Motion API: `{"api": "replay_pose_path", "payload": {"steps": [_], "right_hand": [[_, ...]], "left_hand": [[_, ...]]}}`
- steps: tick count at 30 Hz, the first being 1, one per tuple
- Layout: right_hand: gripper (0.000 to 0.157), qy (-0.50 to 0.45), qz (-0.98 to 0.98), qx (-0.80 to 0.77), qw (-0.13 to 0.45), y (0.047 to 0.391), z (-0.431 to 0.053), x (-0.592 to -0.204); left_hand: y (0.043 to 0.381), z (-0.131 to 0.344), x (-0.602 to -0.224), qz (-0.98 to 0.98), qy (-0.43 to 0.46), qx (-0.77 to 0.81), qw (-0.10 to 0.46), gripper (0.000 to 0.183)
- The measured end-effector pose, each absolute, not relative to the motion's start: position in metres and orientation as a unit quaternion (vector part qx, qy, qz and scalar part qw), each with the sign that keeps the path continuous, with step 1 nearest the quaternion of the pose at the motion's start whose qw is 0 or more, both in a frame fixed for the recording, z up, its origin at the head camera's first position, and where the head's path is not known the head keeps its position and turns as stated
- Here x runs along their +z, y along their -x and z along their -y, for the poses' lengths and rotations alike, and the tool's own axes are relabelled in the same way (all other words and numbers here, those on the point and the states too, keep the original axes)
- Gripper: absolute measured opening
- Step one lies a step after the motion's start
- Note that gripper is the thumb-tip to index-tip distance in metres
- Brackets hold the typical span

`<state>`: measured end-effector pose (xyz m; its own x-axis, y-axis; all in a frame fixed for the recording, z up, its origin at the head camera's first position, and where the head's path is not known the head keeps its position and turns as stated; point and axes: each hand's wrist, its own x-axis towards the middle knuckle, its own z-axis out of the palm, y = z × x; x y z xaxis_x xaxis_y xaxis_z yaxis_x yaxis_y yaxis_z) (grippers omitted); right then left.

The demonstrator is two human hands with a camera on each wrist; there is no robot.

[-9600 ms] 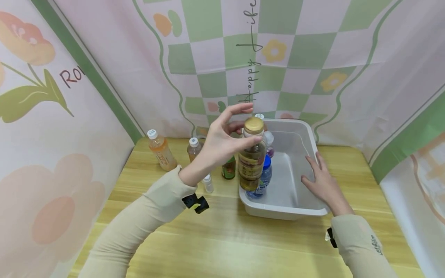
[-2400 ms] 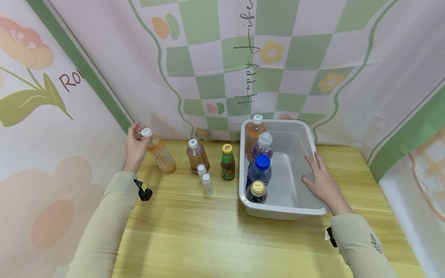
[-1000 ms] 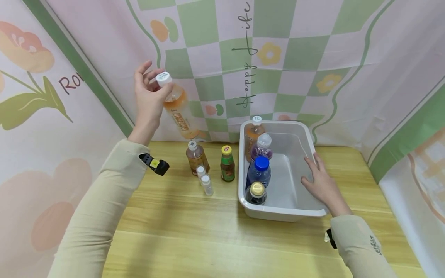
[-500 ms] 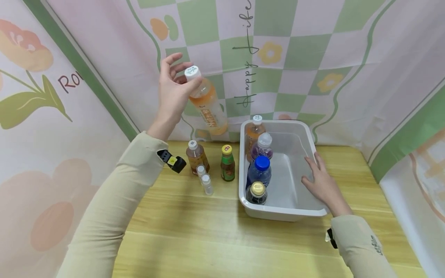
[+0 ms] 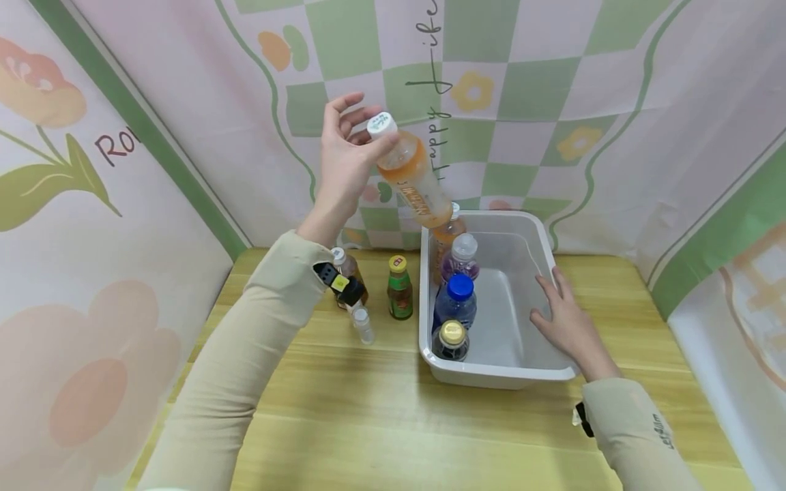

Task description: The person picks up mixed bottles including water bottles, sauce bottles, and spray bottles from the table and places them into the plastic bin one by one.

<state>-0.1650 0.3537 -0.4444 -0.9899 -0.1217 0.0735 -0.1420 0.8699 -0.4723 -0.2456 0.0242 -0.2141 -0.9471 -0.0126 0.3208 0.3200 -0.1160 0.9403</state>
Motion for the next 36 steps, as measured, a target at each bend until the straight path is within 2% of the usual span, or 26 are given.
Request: {"api": "replay_pose_path", "payload": {"steps": [14,36], "right_hand": [[0.068,-0.072,0.966,0.246,0.029,0.166,-0.349,-0.448],[0.069,-0.069,0.963,0.261,0.017,0.162,-0.349,-0.448]], "left_hand": [[0.273,-0.056,-0.256,0.617,0.107,-0.777,0.068,0.067],[0.267,-0.092,-0.307,0.649,0.113,-0.752,0.018,0.067]]}}
